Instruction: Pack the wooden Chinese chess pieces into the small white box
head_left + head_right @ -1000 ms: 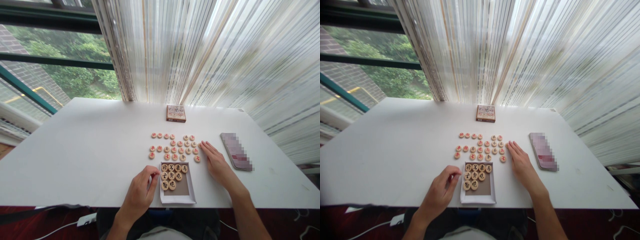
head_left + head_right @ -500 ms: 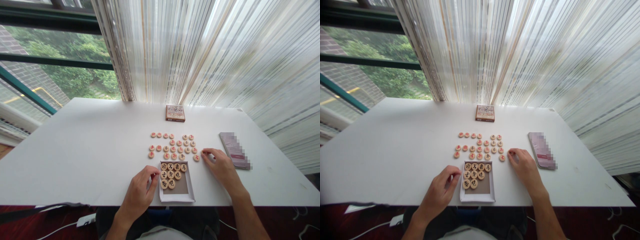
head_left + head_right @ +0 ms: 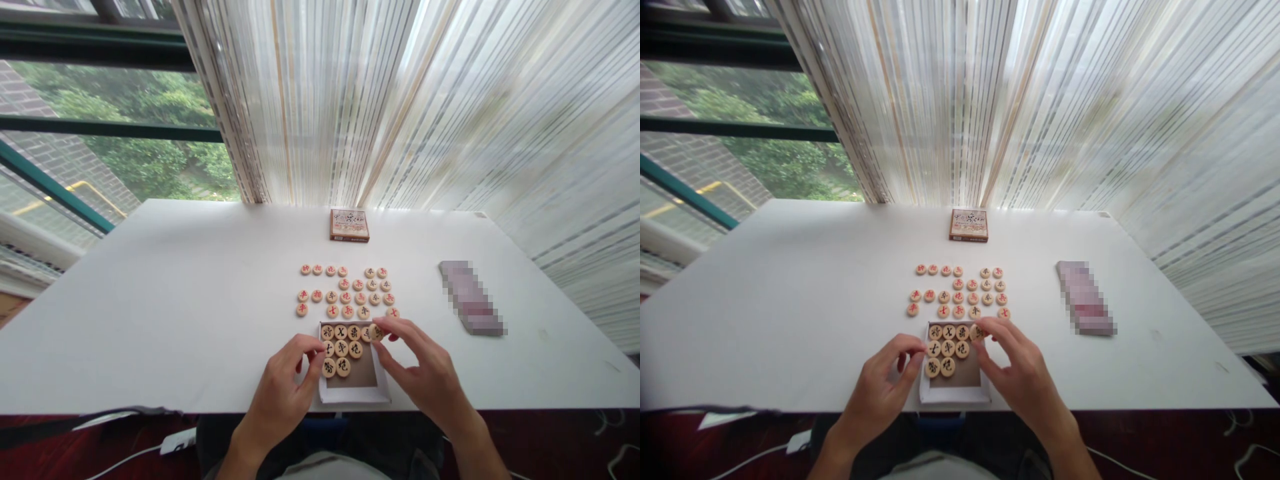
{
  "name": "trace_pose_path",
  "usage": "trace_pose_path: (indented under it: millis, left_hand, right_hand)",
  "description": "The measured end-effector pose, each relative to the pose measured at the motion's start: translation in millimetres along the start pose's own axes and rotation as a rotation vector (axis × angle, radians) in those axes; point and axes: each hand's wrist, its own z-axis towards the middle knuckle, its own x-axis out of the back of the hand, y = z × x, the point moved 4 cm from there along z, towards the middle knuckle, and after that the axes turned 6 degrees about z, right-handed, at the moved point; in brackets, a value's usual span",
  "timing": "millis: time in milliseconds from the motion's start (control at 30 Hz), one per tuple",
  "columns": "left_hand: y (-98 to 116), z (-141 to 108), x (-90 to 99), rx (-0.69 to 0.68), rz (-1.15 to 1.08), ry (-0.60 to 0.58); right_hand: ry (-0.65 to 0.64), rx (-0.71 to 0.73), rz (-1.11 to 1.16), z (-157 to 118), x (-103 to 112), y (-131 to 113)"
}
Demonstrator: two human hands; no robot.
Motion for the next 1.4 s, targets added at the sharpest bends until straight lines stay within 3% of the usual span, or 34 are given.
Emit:
trace_pose_path:
  millis: [200, 333, 600, 900, 1300, 1400]
  left_hand:
    - [13.4, 3.3, 0.0, 0.139, -0.130, 0.011]
    - [14.4, 5.7, -1.6, 0.223, -0.237, 0.007]
    - [5.2, 6.1, -4.7, 0.275, -0.360, 0.020]
    - [-17.6, 10.6, 3.4, 0.382, -0.605, 0.024]
    - [-33.0, 2.2, -13.8, 0.450, -0.727, 0.018]
    - [-32.5, 1.1, -17.2, 0.474, -0.700, 0.071]
  right_hand:
    - [-0.059, 0.084, 0.175, 1.6, -29.7, -29.9]
    - [-0.108, 0.120, 0.228, 1.9, -41.6, -37.3]
    - [-0.082, 0.153, 0.226, 1.9, -39.7, -37.2]
    - [0.210, -0.005, 0.093, -15.2, -1.1, 3.9]
    - [0.303, -0.099, 0.003, -36.5, -15.4, 29.9]
    - [0.324, -0.125, -0.019, -38.3, -15.5, 32.7]
